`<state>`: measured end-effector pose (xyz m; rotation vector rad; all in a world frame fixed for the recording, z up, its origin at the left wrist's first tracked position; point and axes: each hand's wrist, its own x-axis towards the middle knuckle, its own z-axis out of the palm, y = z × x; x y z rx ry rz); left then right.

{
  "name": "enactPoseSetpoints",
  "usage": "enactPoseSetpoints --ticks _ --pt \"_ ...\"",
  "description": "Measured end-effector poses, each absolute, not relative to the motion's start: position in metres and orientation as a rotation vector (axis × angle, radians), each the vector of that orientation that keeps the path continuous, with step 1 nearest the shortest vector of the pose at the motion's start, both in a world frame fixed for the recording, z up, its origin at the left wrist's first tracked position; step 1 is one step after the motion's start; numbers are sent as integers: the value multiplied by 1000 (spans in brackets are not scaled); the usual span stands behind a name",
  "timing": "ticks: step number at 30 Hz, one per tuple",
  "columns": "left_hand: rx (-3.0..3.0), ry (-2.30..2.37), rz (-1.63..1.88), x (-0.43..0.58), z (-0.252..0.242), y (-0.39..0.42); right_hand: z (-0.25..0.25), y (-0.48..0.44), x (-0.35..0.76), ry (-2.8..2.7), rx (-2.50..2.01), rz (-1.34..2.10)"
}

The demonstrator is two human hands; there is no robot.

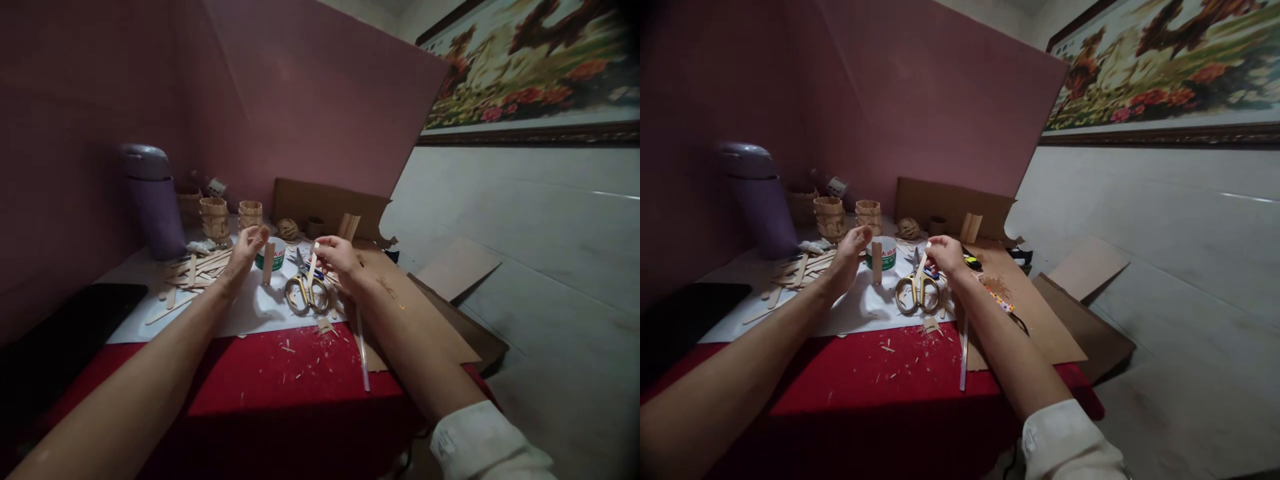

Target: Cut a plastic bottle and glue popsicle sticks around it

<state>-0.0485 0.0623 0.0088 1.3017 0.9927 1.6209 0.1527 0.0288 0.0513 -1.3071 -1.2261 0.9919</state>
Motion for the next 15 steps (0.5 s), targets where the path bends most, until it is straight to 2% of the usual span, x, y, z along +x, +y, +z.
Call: enactPoseSetpoints --ticks 8,15 --pt "1611 1126 1391 -53 12 59 19 20 161 -1296 -1411 908" --pt "1376 1043 1409 -52 10 61 21 25 169 -1460 -1510 433"
